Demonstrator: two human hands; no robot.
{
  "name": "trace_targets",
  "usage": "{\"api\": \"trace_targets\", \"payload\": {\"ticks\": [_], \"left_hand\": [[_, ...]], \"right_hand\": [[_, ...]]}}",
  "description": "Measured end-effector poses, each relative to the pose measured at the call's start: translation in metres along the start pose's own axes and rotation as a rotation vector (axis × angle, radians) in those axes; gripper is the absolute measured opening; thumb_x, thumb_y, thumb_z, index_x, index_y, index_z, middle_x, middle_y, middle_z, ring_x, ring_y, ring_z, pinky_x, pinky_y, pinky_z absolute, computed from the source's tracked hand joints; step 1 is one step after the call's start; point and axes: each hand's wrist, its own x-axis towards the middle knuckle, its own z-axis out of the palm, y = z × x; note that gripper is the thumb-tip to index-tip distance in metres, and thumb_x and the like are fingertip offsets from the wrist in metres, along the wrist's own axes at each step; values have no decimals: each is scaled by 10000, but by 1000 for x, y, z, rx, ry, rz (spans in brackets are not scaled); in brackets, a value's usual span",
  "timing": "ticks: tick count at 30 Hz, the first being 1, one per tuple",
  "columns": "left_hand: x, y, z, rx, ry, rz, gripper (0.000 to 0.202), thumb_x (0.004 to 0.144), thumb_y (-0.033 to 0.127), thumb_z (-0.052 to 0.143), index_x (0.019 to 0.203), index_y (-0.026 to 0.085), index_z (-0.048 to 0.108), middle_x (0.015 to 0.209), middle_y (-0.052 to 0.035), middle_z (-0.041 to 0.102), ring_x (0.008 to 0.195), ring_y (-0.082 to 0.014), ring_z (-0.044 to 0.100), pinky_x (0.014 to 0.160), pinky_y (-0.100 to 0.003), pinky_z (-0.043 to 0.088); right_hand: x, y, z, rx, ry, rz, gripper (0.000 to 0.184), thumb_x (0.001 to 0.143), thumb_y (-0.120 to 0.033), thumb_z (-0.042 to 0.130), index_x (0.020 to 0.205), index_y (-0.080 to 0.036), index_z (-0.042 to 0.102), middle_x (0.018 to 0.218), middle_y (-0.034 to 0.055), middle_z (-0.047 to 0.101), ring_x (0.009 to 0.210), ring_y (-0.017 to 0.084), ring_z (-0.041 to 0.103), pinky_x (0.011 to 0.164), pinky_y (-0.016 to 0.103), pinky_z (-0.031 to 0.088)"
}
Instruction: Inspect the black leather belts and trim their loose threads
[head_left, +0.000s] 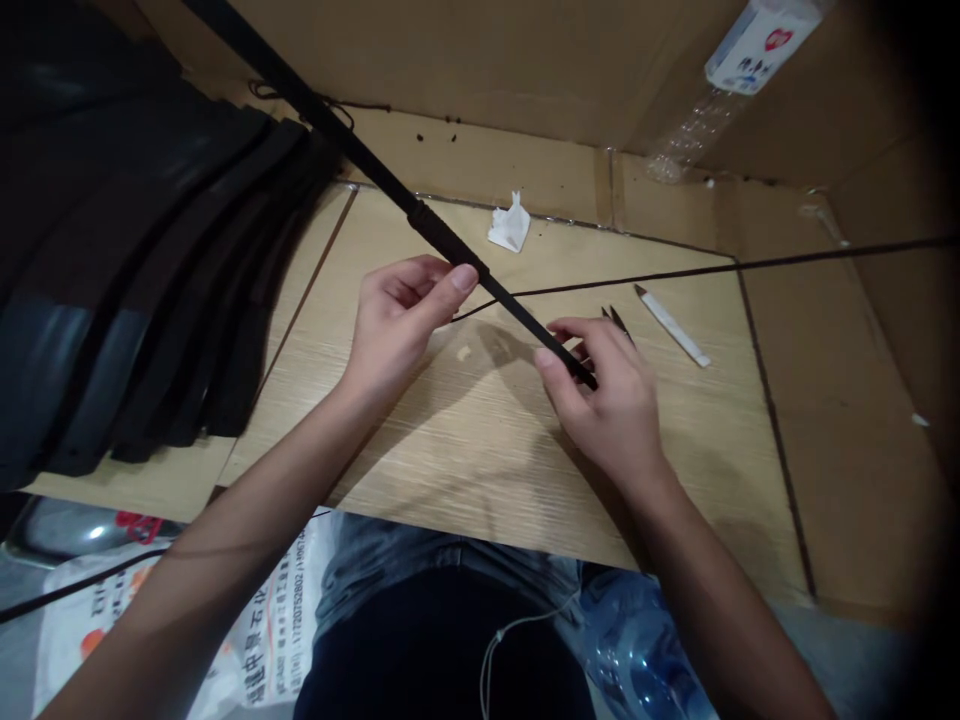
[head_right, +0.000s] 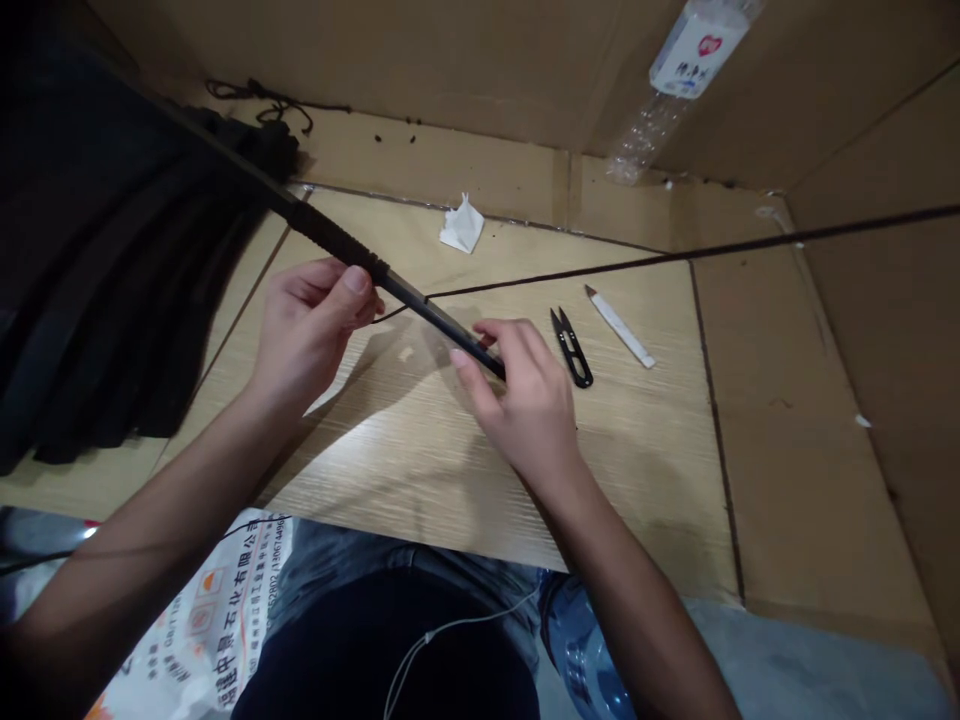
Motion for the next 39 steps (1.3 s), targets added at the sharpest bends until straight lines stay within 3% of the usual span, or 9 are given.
{"api": "trace_targets", "payload": {"ticks": [4, 9, 14, 19, 26, 30, 34, 37, 39], "left_hand": [[0, -3, -1, 36, 28, 52, 398, 722, 484, 699, 549, 149, 574, 502, 24, 411, 470, -68, 403, 487, -238, 347], [-4, -2, 1, 90, 105, 76, 388, 746, 437, 700, 527, 143, 572, 501, 14, 470, 461, -63, 414, 452, -225, 309], [-8, -4, 6, 88, 138, -1, 380, 747, 422, 706, 528, 140, 574, 485, 10, 488, 472, -68, 441, 446, -214, 298], [-7, -7, 7, -1, 112, -83, 387, 724, 452, 718, 547, 141, 571, 480, 21, 461, 464, -61, 413, 473, -215, 326], [-6, -3, 8, -137, -3, -149, 437, 720, 482, 715, 526, 145, 515, 511, 30, 400, 475, -57, 339, 550, -232, 377], [-7, -4, 7, -126, -18, -181, 477, 724, 508, 701, 509, 142, 482, 515, 26, 373, 492, -64, 327, 547, -236, 359], [-8, -5, 6, -144, -72, -156, 413, 788, 495, 646, 592, 140, 565, 547, 19, 357, 529, -78, 333, 569, -247, 337], [-9, -7, 5, -149, -73, -121, 384, 828, 490, 601, 659, 145, 607, 572, 11, 378, 555, -88, 345, 587, -252, 327], [-9, -9, 4, -124, -63, -118, 416, 845, 485, 581, 610, 141, 572, 568, 6, 389, 557, -90, 344, 575, -252, 305]], "right_hand": [[0, -3, 2, 133, -53, 29, 334, 995, -294, 359, 1102, -115, 619, 971, 48, 611, 916, 96, 576, 828, 221, 448], [0, -1, 6, 150, 25, 65, 287, 956, -316, 464, 1067, -116, 637, 955, 48, 606, 902, 100, 577, 804, 216, 455], [-1, 1, 4, -34, 179, 52, 252, 894, -339, 568, 992, -112, 619, 916, 52, 580, 872, 118, 552, 779, 229, 450], [-2, 1, 5, -216, 233, -68, 209, 871, -323, 600, 835, -119, 571, 874, 45, 570, 864, 126, 534, 783, 227, 435], [-4, -3, 4, -292, 173, -112, 131, 924, -256, 521, 953, -142, 578, 803, 8, 565, 718, 75, 516, 659, 196, 382], [-5, 0, 4, -283, 210, -77, 176, 909, -234, 525, 1025, -152, 629, 881, 40, 564, 845, 108, 535, 761, 219, 411], [-4, 2, 8, -198, 209, -74, 333, 923, -340, 513, 1157, -128, 617, 973, 85, 533, 957, 144, 521, 842, 266, 429], [-2, 1, 10, -156, 201, -42, 318, 953, -333, 450, 1128, -128, 617, 991, 91, 528, 966, 148, 507, 861, 285, 420], [-2, 0, 10, -157, 217, -27, 292, 946, -350, 470, 1067, -130, 620, 986, 89, 533, 978, 154, 502, 877, 292, 411]]}}
